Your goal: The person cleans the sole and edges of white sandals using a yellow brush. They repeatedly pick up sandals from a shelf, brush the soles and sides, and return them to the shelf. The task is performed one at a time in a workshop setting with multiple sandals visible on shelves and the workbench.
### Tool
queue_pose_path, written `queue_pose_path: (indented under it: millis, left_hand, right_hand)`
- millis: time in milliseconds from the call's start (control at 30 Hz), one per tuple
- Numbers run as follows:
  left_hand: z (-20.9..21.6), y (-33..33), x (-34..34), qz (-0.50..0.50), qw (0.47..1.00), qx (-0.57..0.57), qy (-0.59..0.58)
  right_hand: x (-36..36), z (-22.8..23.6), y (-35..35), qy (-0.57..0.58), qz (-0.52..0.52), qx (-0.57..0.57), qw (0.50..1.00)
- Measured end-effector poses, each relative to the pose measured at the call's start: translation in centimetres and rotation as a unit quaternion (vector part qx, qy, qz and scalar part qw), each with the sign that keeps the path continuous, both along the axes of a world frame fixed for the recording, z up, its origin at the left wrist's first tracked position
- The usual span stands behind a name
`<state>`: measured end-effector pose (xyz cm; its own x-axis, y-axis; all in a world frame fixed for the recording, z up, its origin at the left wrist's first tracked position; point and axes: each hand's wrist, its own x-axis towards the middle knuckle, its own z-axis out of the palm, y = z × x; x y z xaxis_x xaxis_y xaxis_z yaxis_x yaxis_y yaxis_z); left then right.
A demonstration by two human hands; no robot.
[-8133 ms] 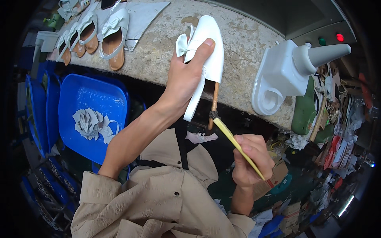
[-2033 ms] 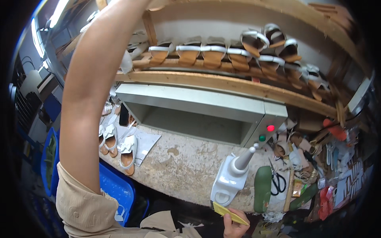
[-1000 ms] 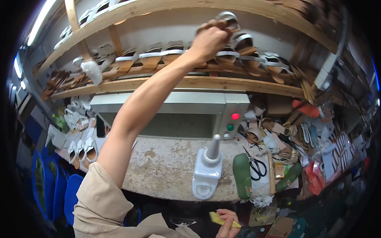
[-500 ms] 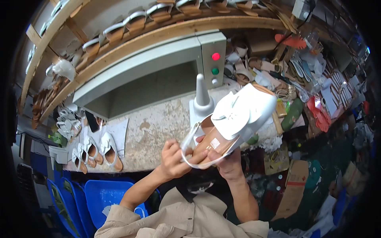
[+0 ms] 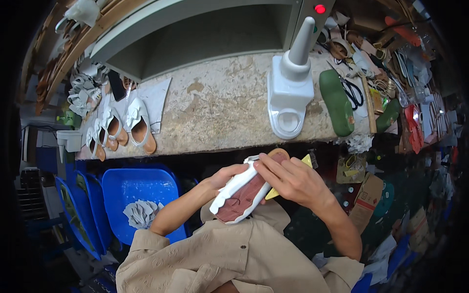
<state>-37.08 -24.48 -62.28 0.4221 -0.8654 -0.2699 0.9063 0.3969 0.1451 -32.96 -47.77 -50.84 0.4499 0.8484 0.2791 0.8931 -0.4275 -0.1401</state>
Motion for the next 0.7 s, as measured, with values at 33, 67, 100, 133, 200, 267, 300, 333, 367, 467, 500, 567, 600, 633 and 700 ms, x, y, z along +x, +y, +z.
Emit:
queue_pose_path:
  millis: [33, 67, 100, 133, 200, 267, 300, 333, 367, 467, 500, 567, 600, 633, 700]
  left_hand:
    - [0.3, 0.0, -0.5, 0.031, 0.999, -0.016, 0.03]
    - [0.6, 0.1, -1.0, 0.063, 0.996, -0.031, 0.061]
    - [1.1, -0.4, -1.2, 0.094, 0.992, 0.016, 0.077]
    - [0.8, -0.1, -1.4, 0.111, 0.99, 0.033, 0.075]
    - [-0.3, 0.6, -1.6, 0.147, 0.989, -0.014, 0.01]
    - [-0.7, 1.7, -1.8, 0.174, 0.984, -0.037, -0.011]
    - [-0.9, 1.9, -1.8, 0.186, 0.982, -0.03, -0.024]
    - [-1.1, 2.1, -1.8, 0.197, 0.979, -0.023, -0.037]
    - [-1.1, 2.2, -1.6, 0.202, 0.978, 0.011, -0.042]
    - [-1.1, 2.0, -1.3, 0.251, 0.964, 0.057, -0.061]
    - [-0.4, 2.0, -0.7, 0.273, 0.954, 0.078, -0.097]
    - [-0.8, 2.5, -0.9, 0.275, 0.948, 0.12, -0.108]
    - [-1.0, 2.9, -1.3, 0.265, 0.951, 0.127, -0.097]
    - [-1.0, 2.8, -1.3, 0.27, 0.942, 0.176, -0.095]
    - [-0.9, 3.2, -1.2, 0.28, 0.946, 0.148, -0.063]
  right_hand:
    - [0.2, 0.3, -0.2, 0.026, -0.002, -0.007, 1.0]
    - [0.3, 0.3, -0.5, 0.052, -0.003, -0.014, 0.999]
    - [-0.1, 0.0, -1.6, 0.09, -0.071, 0.057, 0.992]
    - [-0.7, 0.6, -2.5, 0.204, -0.165, 0.092, 0.96]
    - [0.4, 1.4, -3.9, 0.096, -0.232, 0.153, 0.956]
    - [1.7, 1.9, -4.9, 0.076, -0.277, 0.131, 0.949]
    - [2.1, 2.0, -5.3, 0.062, -0.304, 0.12, 0.943]
    - [2.4, 1.9, -5.5, 0.164, -0.345, 0.162, 0.91]
    - [2.6, 1.7, -5.6, 0.262, -0.382, 0.203, 0.863]
    - [4.4, -0.2, -5.4, 0.376, -0.35, 0.291, 0.807]
    - [5.4, -1.2, -5.2, 0.382, -0.319, 0.29, 0.818]
    - [6.7, -2.5, -5.2, 0.395, -0.295, 0.282, 0.823]
    - [7.3, -2.8, -5.0, 0.362, -0.279, 0.255, 0.852]
    - [7.8, -2.9, -4.7, 0.328, -0.263, 0.227, 0.878]
    - [8.6, -3.0, -4.5, 0.299, -0.235, 0.186, 0.906]
